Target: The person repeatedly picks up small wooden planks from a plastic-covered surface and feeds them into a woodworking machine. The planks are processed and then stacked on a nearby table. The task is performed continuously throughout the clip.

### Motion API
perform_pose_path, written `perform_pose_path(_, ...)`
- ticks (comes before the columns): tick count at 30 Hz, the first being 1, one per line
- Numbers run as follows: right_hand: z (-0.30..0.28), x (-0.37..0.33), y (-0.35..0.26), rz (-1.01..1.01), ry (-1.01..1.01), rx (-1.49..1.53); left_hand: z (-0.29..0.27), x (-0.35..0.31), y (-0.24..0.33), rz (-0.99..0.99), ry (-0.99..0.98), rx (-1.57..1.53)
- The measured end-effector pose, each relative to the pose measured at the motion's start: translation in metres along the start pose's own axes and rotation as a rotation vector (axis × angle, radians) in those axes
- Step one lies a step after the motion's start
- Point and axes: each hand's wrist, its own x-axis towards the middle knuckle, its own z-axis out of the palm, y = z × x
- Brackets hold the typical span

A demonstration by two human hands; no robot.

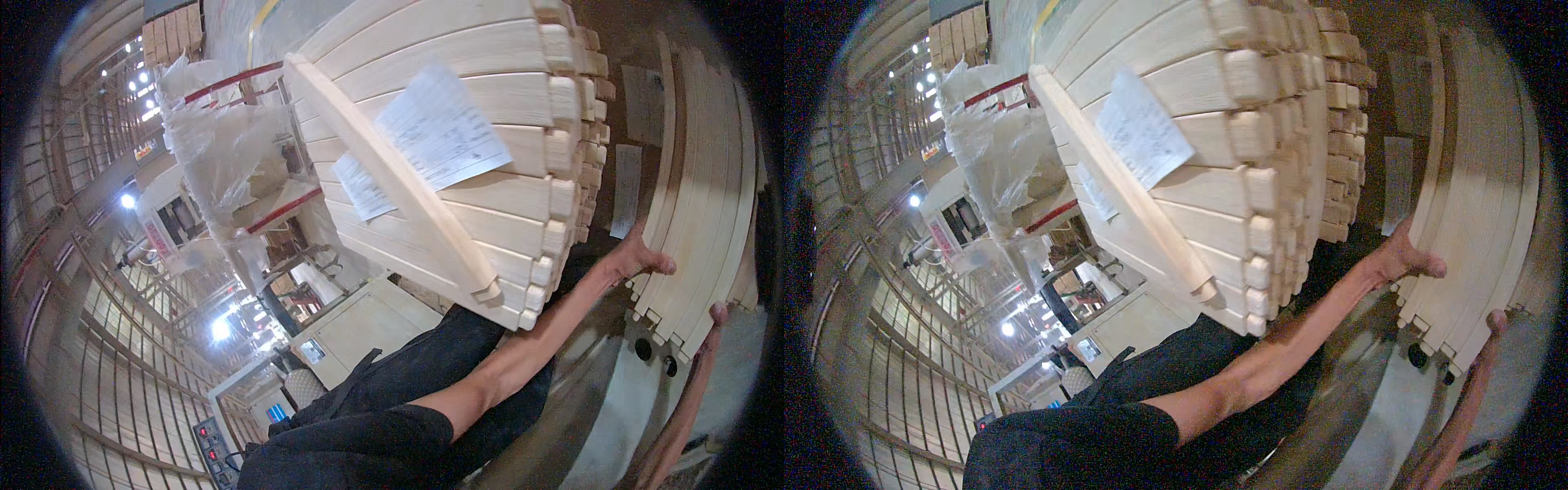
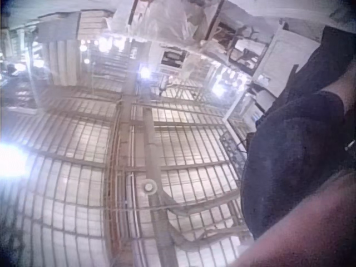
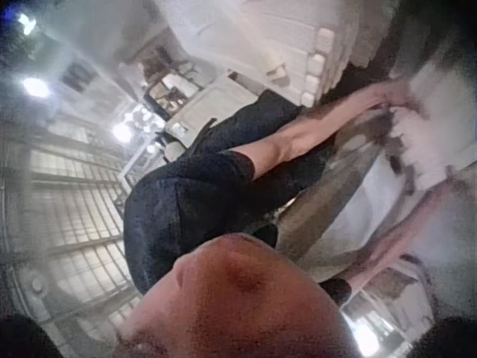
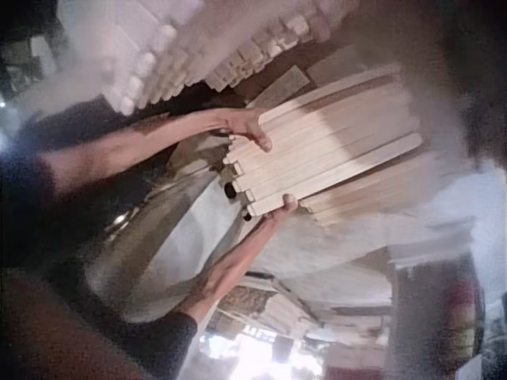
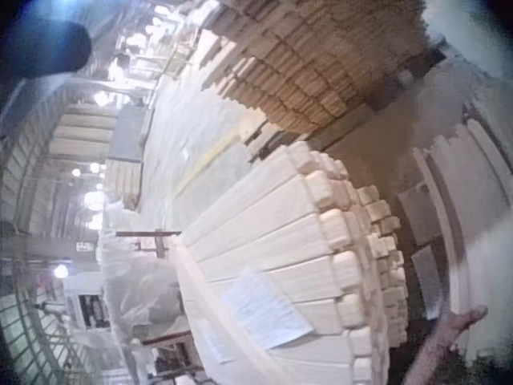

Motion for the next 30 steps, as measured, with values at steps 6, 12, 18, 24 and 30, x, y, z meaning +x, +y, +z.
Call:
perform_pose_path(6,-0.021,-0.057,-0.064,-0.093,0.157,-0.140,0.055,-0.046,0.074,0.086,0.029,0.017)
perform_pose_path(12,0.002,-0.135,-0.190,-0.286,0.226,-0.326,0.137,-0.098,0.156,0.044,-0.051,-0.104)
perform_pose_path(18,0.134,-0.216,-0.279,-0.487,0.110,-0.508,0.173,-0.184,0.260,0.469,-0.091,0.008)
perform_pose_path(24,0.363,-0.291,-0.228,-0.566,-0.133,-0.742,0.129,-0.358,0.386,0.433,0.007,0.057)
perform_pose_path(30,0.590,-0.334,-0.121,-0.500,-0.525,-0.811,0.045,-0.562,0.439,0.664,0.248,-0.047)
